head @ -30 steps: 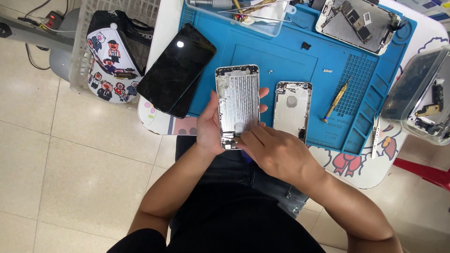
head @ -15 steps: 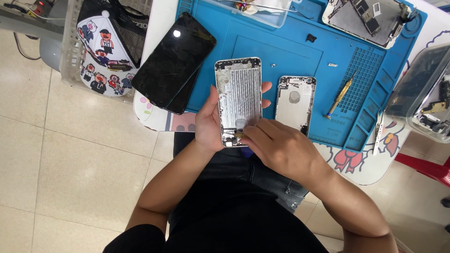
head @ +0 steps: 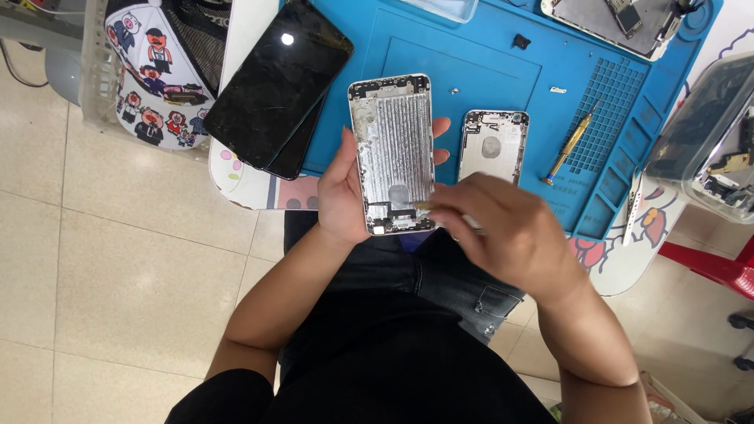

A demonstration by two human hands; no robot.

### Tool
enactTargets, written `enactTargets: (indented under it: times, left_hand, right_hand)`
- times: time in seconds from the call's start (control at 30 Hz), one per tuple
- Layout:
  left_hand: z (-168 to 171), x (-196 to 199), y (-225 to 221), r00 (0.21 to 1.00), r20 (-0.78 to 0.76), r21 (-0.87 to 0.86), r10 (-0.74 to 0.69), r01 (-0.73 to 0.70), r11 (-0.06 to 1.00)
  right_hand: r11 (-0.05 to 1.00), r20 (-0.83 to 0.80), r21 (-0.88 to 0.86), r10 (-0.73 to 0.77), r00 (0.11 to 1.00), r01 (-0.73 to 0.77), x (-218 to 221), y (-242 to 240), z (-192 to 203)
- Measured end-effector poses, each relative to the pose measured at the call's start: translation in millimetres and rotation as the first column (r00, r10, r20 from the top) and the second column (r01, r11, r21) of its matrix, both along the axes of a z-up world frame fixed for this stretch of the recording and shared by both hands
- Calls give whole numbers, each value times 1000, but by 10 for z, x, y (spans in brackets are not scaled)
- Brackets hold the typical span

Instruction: Repairing a mobile phone by cleaning the internal chassis and inspecting components.

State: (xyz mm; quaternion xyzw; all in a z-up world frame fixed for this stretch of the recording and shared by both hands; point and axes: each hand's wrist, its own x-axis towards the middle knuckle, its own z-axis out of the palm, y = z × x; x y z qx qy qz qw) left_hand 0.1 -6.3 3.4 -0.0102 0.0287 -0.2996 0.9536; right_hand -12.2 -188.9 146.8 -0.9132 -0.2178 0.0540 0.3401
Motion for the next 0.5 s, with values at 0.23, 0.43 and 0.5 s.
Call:
enactTargets:
  times: [0.23, 0.43, 0.5]
  left_hand:
    - [82, 13, 16, 998, 45, 41, -33, 31, 999]
    - [118, 12, 4, 999, 30, 125, -14, 10, 992]
    - [128, 11, 12, 999, 48, 157, -15, 8, 988]
  right_hand:
    - [941, 146, -92, -311, 939, 326, 254, -416, -260]
    - [924, 307, -292, -156, 939, 249, 312, -362, -468]
    - [881, 260, -405, -144, 955, 243, 328, -334, -468]
